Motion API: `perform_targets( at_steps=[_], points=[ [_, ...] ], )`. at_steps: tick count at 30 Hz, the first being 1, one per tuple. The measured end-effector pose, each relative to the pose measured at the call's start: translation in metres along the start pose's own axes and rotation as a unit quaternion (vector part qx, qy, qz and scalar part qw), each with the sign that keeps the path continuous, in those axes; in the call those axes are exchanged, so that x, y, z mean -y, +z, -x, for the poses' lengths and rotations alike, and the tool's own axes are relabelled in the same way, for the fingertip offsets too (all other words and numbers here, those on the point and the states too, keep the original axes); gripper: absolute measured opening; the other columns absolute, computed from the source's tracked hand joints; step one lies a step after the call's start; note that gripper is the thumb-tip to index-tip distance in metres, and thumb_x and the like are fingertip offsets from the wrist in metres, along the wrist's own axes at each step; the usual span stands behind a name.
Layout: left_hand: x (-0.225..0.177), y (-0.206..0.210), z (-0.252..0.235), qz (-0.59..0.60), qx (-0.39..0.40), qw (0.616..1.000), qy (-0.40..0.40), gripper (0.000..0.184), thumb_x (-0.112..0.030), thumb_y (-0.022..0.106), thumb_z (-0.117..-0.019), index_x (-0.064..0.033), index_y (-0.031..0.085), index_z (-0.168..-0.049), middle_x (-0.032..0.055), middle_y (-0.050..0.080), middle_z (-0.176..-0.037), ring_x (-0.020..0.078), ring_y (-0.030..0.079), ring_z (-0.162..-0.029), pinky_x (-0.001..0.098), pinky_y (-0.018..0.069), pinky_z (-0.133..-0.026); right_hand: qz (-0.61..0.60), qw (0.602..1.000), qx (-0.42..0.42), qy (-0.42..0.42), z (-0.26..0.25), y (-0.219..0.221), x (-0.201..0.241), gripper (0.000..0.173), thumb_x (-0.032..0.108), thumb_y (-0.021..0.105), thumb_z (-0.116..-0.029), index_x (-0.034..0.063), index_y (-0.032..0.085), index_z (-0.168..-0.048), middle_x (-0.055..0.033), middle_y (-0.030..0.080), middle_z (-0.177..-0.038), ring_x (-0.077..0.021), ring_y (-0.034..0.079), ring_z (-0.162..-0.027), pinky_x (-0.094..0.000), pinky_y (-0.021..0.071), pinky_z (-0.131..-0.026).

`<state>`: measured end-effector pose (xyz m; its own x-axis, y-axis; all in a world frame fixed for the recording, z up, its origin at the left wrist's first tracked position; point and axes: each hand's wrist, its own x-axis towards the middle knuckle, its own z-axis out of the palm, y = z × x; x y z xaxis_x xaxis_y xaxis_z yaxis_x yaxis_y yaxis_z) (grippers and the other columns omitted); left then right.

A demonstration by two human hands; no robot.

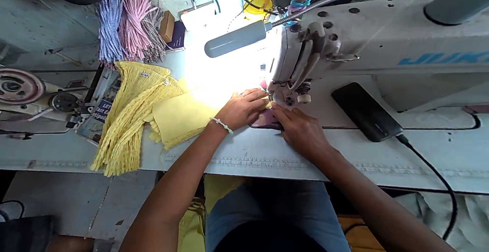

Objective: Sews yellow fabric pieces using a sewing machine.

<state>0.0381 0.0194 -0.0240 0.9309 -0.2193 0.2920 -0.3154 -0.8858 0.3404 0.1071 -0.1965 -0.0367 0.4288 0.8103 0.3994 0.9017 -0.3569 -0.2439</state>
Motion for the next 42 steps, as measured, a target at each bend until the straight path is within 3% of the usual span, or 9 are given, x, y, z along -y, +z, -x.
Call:
perform_targets(
  at_steps=[5, 13, 19, 26, 28, 30, 34, 38, 42],
  points=[
    [0.004, -0.002, -0.004, -0.003, 0.002, 1.0, -0.001, 0.029, -0.007, 0.06, -0.0949, -0.0051, 0.073, -0.121, 0.0131, 0.065, -0.136, 0.0339, 0.058, -0.131, 0.0572, 0.0488, -0.099, 0.012, 1.0, -0.012, 0.008, -0.007, 0.002, -0.001, 0.029, -0.007, 0.074, -0.0811, -0.0007, 0.072, -0.109, -0.0159, 0.07, -0.128, -0.0372, 0.072, -0.081, -0.0459, 0.053, -0.054],
    [0.004, -0.004, -0.008, 0.009, -0.015, 1.0, 0.009, 0.027, -0.005, 0.058, -0.0957, -0.0005, 0.074, -0.118, 0.018, 0.067, -0.132, 0.0367, 0.061, -0.128, 0.0567, 0.0495, -0.101, -0.01, 0.999, 0.008, 0.033, -0.006, 0.0, 0.001, 0.034, -0.007, 0.073, -0.0825, -0.0016, 0.071, -0.116, -0.0173, 0.069, -0.131, -0.0398, 0.073, -0.095, -0.0508, 0.0566, -0.063],
    [0.007, -0.002, -0.009, 0.021, -0.016, 1.0, 0.011, 0.027, -0.006, 0.058, -0.0967, 0.0008, 0.074, -0.117, 0.0184, 0.067, -0.132, 0.0359, 0.06, -0.13, 0.0528, 0.047, -0.107, -0.007, 0.999, 0.025, 0.041, -0.007, -0.001, 0.001, 0.038, -0.006, 0.074, -0.0828, -0.0025, 0.069, -0.12, -0.0191, 0.068, -0.131, -0.0417, 0.072, -0.095, -0.0521, 0.0564, -0.063],
    [-0.024, 0.001, -0.004, 0.034, -0.009, 0.991, -0.131, 0.037, -0.016, 0.042, -0.1066, -0.0026, 0.07, -0.127, 0.0125, 0.062, -0.142, 0.0325, 0.054, -0.136, 0.0611, 0.039, -0.109, 0.001, 0.999, 0.031, 0.02, -0.01, -0.006, -0.013, 0.042, -0.005, 0.073, -0.0853, 0.0019, 0.069, -0.127, -0.0181, 0.07, -0.127, -0.0434, 0.071, -0.093, -0.0546, 0.0552, -0.062],
    [-0.046, -0.004, -0.005, -0.014, 0.013, 0.981, -0.191, 0.038, -0.015, 0.042, -0.1056, -0.0054, 0.068, -0.132, 0.0111, 0.06, -0.144, 0.034, 0.057, -0.131, 0.0589, 0.0436, -0.104, -0.009, 0.999, 0.046, 0.008, -0.015, -0.008, -0.022, 0.047, -0.006, 0.075, -0.0837, 0.0023, 0.068, -0.13, -0.0212, 0.072, -0.119, -0.0459, 0.071, -0.093, -0.0579, 0.0561, -0.064],
    [-0.065, -0.012, -0.01, -0.055, 0.061, 0.966, -0.247, 0.039, -0.016, 0.044, -0.1053, -0.0079, 0.065, -0.137, 0.0101, 0.058, -0.147, 0.0372, 0.059, -0.123, 0.0572, 0.046, -0.09, -0.026, 0.998, 0.056, -0.006, -0.02, -0.01, -0.033, 0.047, -0.008, 0.074, -0.0834, 0.004, 0.069, -0.129, -0.0245, 0.072, -0.11, -0.0473, 0.071, -0.083, -0.0601, 0.0552, -0.061],
    [-0.08, -0.018, -0.025, -0.081, 0.135, 0.945, -0.286, 0.038, -0.019, 0.049, -0.1061, -0.0067, 0.063, -0.139, 0.0157, 0.057, -0.14, 0.0392, 0.059, -0.117, 0.0518, 0.0539, -0.087, -0.035, 0.997, 0.072, -0.02, -0.027, -0.015, -0.044, 0.049, -0.012, 0.071, -0.0833, 0.0076, 0.072, -0.128, -0.0233, 0.073, -0.114, -0.0486, 0.071, -0.086, -0.0625, 0.0539, -0.062],
    [-0.083, -0.013, -0.027, -0.105, 0.123, 0.949, -0.272, 0.033, -0.017, 0.053, -0.1049, -0.0032, 0.066, -0.133, 0.0168, 0.059, -0.129, 0.0363, 0.063, -0.108, 0.0464, 0.0565, -0.078, -0.049, 0.996, 0.073, -0.032, -0.03, -0.013, -0.052, 0.049, -0.012, 0.075, -0.0802, 0.0061, 0.072, -0.125, -0.023, 0.072, -0.114, -0.0487, 0.071, -0.093, -0.0641, 0.0549, -0.068],
    [-0.078, 0.004, -0.018, -0.119, 0.041, 0.957, -0.263, 0.035, -0.02, 0.057, -0.1019, -0.004, 0.068, -0.131, 0.0175, 0.063, -0.12, 0.0359, 0.064, -0.101, 0.0456, 0.0562, -0.071, -0.056, 0.996, 0.066, -0.018, -0.031, -0.01, -0.051, 0.047, -0.011, 0.075, -0.0806, 0.0067, 0.073, -0.124, -0.0235, 0.072, -0.114, -0.0482, 0.071, -0.093, -0.0635, 0.0557, -0.069]
  ],
)
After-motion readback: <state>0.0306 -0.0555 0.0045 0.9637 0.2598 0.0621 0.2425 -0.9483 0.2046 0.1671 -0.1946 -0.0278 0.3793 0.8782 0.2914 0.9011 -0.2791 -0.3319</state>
